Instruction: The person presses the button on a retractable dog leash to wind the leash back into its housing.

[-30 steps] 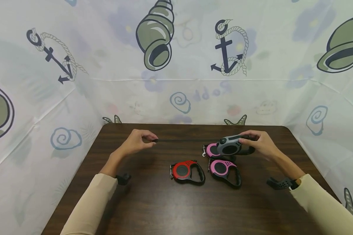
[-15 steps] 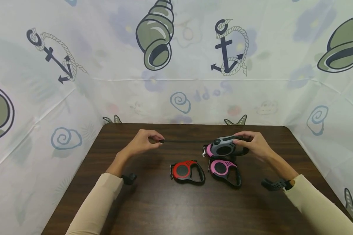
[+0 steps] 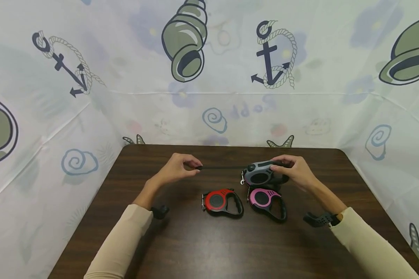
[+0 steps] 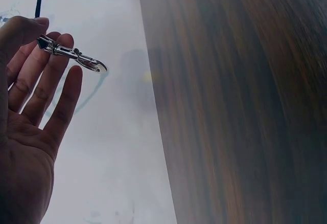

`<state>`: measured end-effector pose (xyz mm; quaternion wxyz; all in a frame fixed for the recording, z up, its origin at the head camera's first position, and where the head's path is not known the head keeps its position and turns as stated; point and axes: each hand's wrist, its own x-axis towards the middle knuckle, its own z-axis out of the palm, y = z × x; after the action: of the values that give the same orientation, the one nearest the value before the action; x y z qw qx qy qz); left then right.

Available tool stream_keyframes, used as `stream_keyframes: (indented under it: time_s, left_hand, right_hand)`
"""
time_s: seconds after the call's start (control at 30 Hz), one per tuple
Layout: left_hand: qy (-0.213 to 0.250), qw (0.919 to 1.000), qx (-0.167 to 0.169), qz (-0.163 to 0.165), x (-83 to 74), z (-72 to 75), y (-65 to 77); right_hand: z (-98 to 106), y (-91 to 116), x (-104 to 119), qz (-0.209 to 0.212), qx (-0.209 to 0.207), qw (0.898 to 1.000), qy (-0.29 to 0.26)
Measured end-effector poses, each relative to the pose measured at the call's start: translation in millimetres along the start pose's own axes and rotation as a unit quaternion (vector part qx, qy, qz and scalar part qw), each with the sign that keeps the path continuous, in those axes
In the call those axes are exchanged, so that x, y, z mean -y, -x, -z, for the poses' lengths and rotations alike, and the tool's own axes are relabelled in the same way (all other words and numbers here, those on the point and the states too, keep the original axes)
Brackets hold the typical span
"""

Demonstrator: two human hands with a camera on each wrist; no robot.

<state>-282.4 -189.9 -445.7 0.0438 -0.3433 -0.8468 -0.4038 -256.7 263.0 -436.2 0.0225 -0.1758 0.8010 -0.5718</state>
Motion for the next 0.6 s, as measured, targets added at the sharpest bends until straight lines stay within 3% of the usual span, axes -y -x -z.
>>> stream_keyframes:
  time_s: [0.27,0.6]
  left_hand:
    - [-0.001,1.0000,-0.005,-0.007,-4.0,-7.5,-5.4]
    - [0.007,1.0000,0.002,-0.005,-11.5,-16.1,-14.4]
  right_hand:
    - [-12,-6,1,0.003,-0.002,1.000,0.002]
    - [-31,-13,3,0.005,0.015,0.998,-0.056]
